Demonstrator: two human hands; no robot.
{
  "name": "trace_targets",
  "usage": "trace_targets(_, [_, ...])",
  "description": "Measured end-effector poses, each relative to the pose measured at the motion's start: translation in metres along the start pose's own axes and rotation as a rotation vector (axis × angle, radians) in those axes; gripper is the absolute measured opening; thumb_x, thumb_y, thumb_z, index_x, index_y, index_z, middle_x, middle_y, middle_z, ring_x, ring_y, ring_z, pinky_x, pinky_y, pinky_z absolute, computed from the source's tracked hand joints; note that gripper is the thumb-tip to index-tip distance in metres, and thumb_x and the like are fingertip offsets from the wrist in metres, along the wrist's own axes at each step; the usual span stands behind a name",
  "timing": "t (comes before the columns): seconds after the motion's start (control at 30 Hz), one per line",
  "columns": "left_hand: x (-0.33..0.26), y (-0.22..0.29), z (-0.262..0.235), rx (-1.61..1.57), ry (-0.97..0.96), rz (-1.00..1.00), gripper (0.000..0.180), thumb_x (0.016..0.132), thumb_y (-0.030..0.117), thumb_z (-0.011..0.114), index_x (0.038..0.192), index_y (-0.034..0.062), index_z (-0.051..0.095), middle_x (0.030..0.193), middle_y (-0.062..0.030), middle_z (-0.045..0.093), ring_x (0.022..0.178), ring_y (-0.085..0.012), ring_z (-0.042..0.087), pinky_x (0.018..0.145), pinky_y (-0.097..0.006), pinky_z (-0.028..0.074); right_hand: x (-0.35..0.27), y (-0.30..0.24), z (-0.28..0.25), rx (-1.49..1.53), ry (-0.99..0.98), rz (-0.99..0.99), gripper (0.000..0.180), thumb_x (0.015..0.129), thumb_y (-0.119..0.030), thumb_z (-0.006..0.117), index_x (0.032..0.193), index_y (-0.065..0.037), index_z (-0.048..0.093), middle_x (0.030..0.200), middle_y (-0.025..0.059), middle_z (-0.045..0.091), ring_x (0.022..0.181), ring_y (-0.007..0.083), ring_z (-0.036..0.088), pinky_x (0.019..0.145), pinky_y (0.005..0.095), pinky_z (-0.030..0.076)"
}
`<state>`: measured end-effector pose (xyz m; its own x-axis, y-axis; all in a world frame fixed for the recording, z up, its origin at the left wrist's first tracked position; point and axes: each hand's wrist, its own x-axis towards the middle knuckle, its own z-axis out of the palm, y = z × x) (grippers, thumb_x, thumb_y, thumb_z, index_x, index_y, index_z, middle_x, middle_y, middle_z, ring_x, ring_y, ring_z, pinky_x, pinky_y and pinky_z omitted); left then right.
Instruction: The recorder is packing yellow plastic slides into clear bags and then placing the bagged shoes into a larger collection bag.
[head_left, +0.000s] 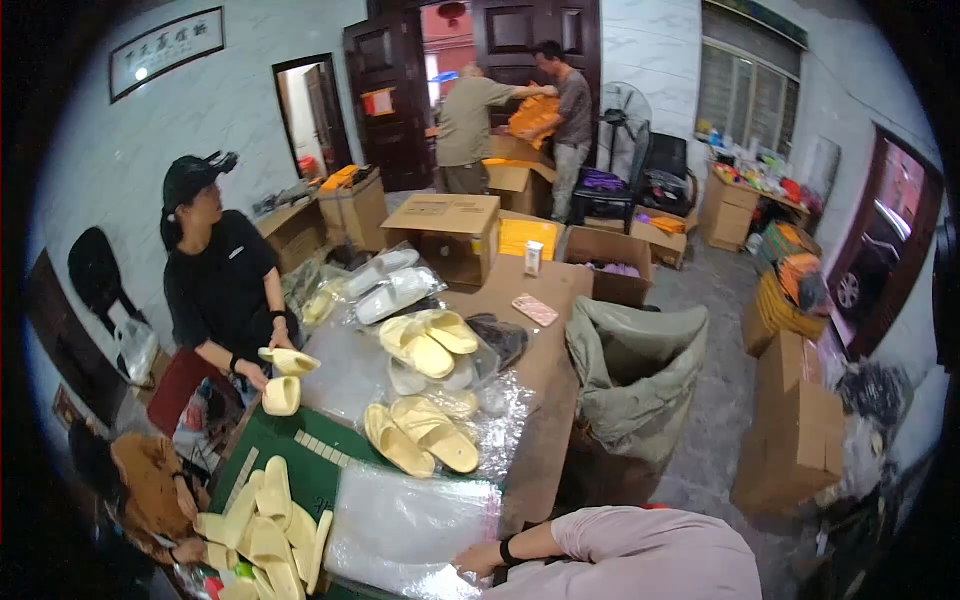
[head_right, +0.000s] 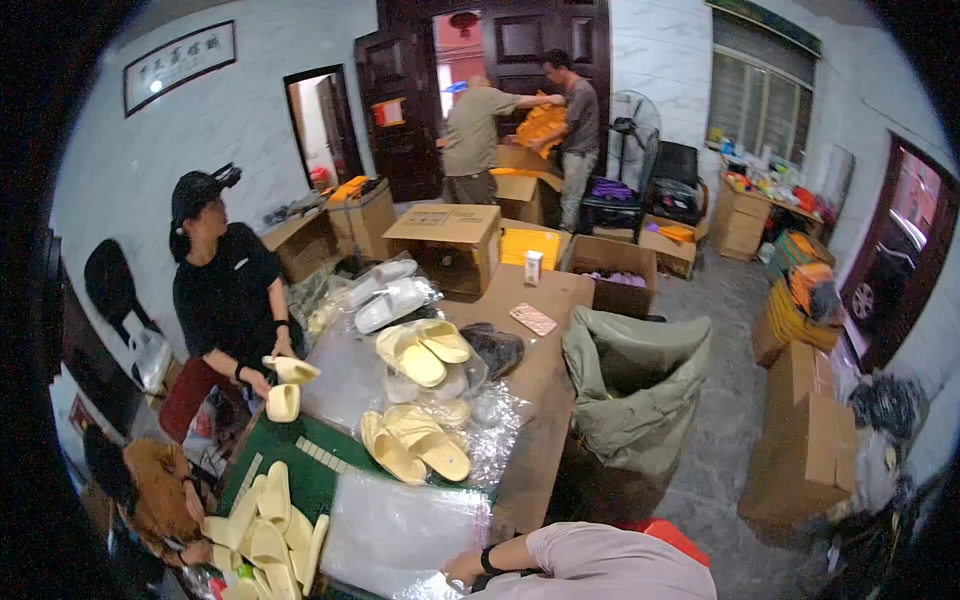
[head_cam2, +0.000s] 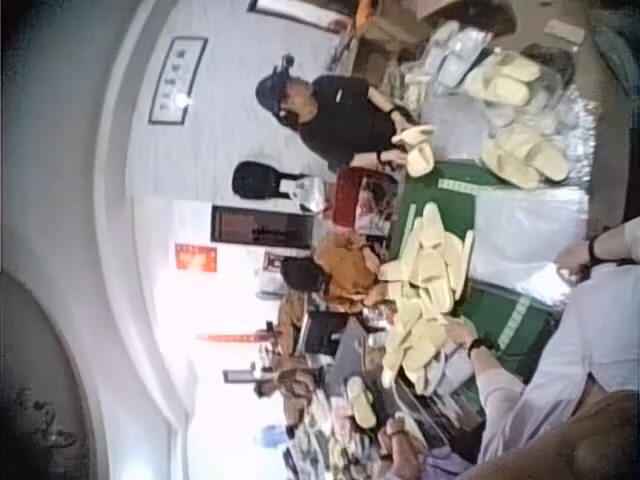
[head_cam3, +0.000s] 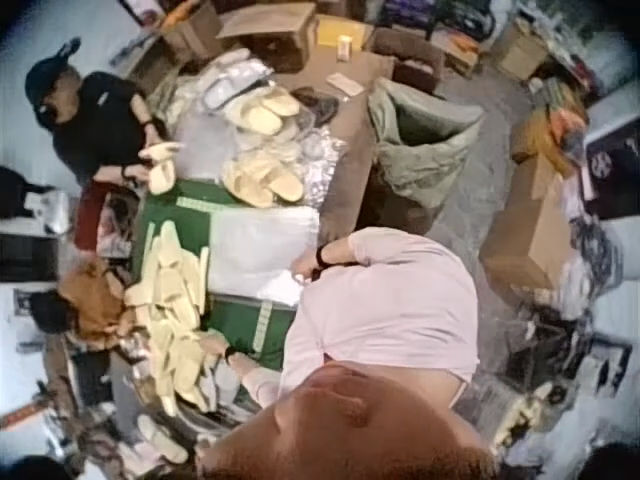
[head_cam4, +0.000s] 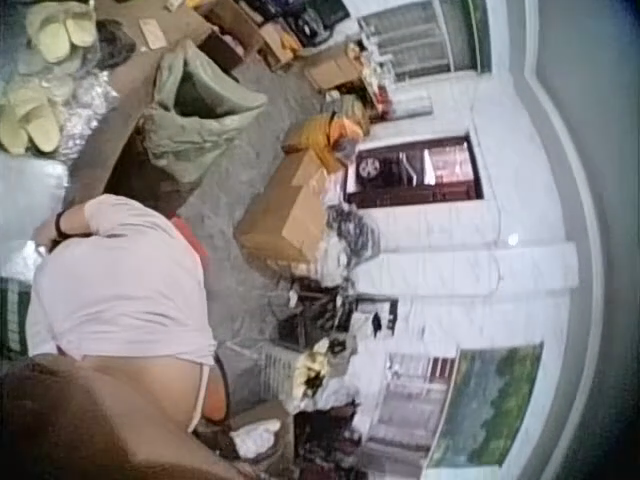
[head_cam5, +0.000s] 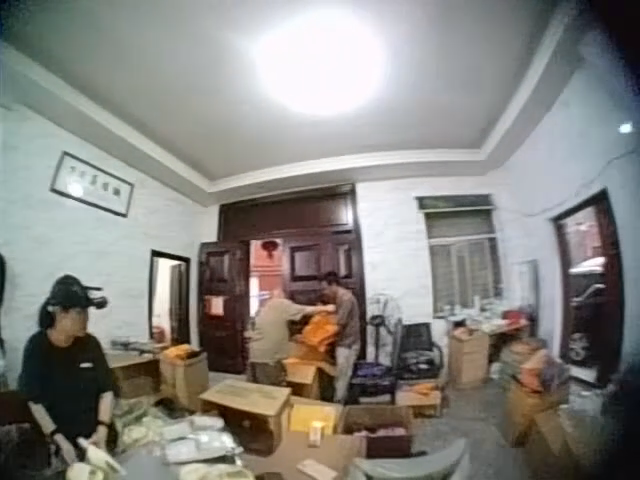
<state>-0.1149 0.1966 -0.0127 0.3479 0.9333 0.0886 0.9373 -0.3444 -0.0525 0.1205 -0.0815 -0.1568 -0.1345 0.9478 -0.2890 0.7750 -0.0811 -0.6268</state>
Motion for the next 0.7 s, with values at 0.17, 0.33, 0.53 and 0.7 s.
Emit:
trace_targets(0.17, [0.042,-0.047,0.073,-0.064,-0.277,-0.014,0.061,0.081,0.027,0.054,0.131,-0.0015,0.035,0.117,-0.0317,0.048,0.102,-0.0401,0.053,0.083,-0.044,0.045,0.005,0.006,0.013,-0.042,-0.144,0.044,0.057,0.074,-0.023,0.063,0.128,-0.013,0.047,0.141,0.016,0.03,0.126,0.0338,0.033,0.093,0.0443,0.038])
trace_targets(0.33, [0.01,-0.011,0.043,-0.331,0.044,-0.133,0.049,0.078,0.021,0.056,0.12,-0.0029,0.047,0.107,-0.0275,0.055,0.101,-0.0378,0.052,0.083,-0.047,0.043,0.019,0.012,0.021,0.005,-0.209,0.061,0.054,0.074,-0.025,0.064,0.123,-0.01,0.05,0.137,0.0171,0.034,0.124,0.0355,0.034,0.095,0.0435,0.038])
trace_targets(0.53, [-0.013,0.01,0.055,-0.483,0.112,-0.099,0.048,0.079,0.022,0.057,0.118,-0.003,0.048,0.104,-0.0272,0.056,0.098,-0.0382,0.053,0.081,-0.046,0.044,0.021,0.015,0.015,-0.002,-0.277,0.045,0.056,0.073,-0.025,0.064,0.125,-0.01,0.049,0.141,0.0163,0.029,0.128,0.0338,0.031,0.1,0.0436,0.033])
trace_targets(0.7, [-0.032,0.02,0.056,-0.591,0.188,-0.091,0.047,0.079,0.023,0.058,0.117,-0.0032,0.049,0.102,-0.0269,0.057,0.095,-0.0386,0.054,0.08,-0.046,0.044,0.015,0.002,0.001,-0.06,-0.309,0.076,0.061,0.075,-0.026,0.063,0.131,-0.014,0.043,0.144,0.0138,0.025,0.132,0.033,0.025,0.101,0.0488,0.03])
